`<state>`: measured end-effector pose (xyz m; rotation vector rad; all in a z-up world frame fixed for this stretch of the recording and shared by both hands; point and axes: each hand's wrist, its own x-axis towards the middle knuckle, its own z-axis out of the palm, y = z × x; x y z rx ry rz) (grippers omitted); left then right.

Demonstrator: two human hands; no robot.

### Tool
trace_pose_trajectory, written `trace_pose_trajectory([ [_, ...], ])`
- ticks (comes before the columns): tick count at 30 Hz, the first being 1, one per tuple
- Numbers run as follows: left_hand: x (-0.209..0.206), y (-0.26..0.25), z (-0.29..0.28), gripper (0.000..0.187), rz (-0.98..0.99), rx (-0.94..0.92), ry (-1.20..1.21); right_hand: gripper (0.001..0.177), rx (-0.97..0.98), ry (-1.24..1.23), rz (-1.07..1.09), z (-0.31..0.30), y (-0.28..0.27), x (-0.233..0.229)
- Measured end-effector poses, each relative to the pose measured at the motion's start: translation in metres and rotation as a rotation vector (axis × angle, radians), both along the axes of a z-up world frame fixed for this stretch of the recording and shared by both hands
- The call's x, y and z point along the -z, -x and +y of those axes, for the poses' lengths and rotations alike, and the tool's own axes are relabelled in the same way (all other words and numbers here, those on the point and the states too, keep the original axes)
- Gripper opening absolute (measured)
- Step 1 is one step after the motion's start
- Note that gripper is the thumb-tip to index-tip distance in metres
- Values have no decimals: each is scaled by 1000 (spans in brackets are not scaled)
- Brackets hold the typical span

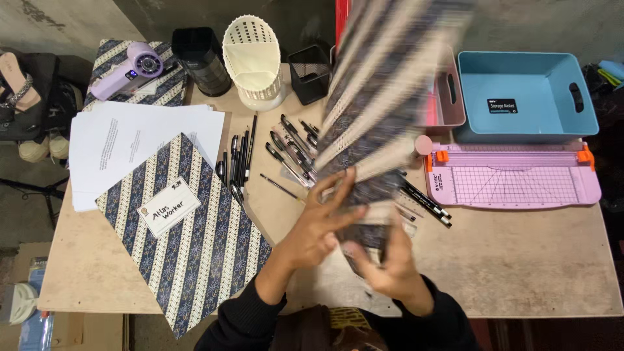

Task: The person sorts and organizes several patterned folders by hand on a desk, placing a smaller document inside one of them.

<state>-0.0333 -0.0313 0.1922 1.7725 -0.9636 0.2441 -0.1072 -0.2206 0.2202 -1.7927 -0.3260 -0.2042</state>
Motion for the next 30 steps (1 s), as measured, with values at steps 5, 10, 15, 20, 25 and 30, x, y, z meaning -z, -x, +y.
trace_pose_trajectory([
  [5,-22,2,-5,46,-141,-13,-246,58,270,-410,287,-24,-4,-9],
  [10,36,-5,-21,48,-92,16,-419,81,213,-705,366,-33,-30,37],
  [15,93,12,-36,48,-119,-6,-530,65,203,-889,423,-76,-48,115],
  [20,130,14,-46,63,-92,19,-589,68,310,-678,492,-95,-55,160],
  [25,145,8,-46,78,-79,-171,-655,69,235,-575,368,-93,-62,172],
  [30,129,-19,24,74,143,-449,-1086,78,256,-551,396,-90,-63,161],
])
